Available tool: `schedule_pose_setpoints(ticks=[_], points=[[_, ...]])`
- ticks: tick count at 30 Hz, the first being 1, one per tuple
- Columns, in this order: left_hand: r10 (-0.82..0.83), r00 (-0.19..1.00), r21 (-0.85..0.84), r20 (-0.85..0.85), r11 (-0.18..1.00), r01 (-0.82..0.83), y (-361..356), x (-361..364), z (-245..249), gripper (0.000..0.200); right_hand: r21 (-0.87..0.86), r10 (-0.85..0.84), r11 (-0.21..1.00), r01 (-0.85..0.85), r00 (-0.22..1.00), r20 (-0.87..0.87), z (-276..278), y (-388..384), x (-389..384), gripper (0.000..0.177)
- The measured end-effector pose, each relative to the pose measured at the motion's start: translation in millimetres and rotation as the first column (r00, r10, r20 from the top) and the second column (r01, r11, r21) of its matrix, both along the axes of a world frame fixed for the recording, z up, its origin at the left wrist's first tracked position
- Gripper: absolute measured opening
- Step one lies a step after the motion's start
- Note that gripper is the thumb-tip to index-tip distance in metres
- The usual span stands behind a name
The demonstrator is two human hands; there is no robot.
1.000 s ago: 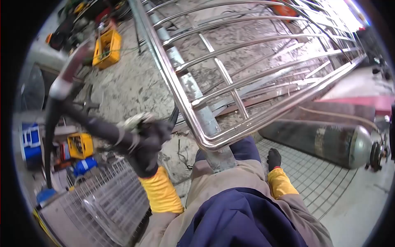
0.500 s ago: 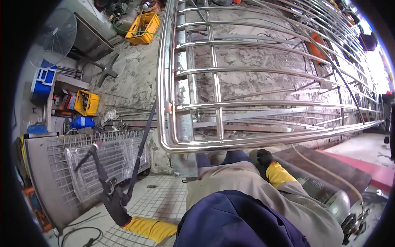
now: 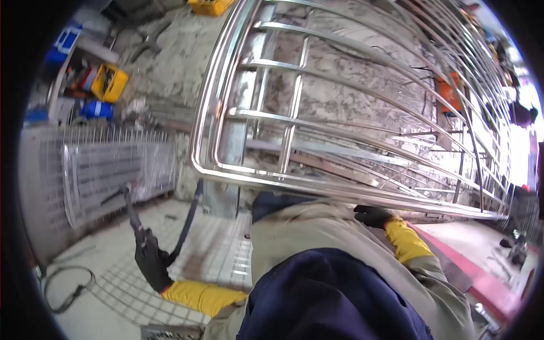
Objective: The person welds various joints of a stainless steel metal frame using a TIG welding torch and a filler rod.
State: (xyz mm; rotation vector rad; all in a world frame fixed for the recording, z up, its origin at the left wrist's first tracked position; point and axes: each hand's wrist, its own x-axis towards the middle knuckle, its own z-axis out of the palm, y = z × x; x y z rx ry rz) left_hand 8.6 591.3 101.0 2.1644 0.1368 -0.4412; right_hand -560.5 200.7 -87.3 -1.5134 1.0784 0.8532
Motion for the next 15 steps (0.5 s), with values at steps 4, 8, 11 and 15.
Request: schedule_pose_setpoints(ticks=[4, 8, 11, 15], points=[[0.057, 0.997, 0.039, -0.052, 0.998, -0.055, -14, -33, -8, 0.049, 0.140, 0.093, 0.986, -0.086, 0.995, -0.043, 103, -26, 22, 0.048], [0.149, 0.988, -0.053, -0.046, 0.987, -0.152, -17, -72, -28, 0.047, 0.096, 0.468, 0.877, -0.470, 0.883, 0.042, 128, -51, 1, 0.055], [0.219, 0.976, -0.076, 0.016, 0.973, -0.217, -28, -99, -53, 0.048, 0.141, 0.421, 0.895, -0.424, 0.906, 0.051, 145, -58, -8, 0.055], [0.316, 0.946, -0.137, -0.078, 0.936, -0.324, -32, -104, -69, 0.045, 0.168, 0.354, 0.916, -0.365, 0.931, 0.091, 151, -60, -16, 0.055]])
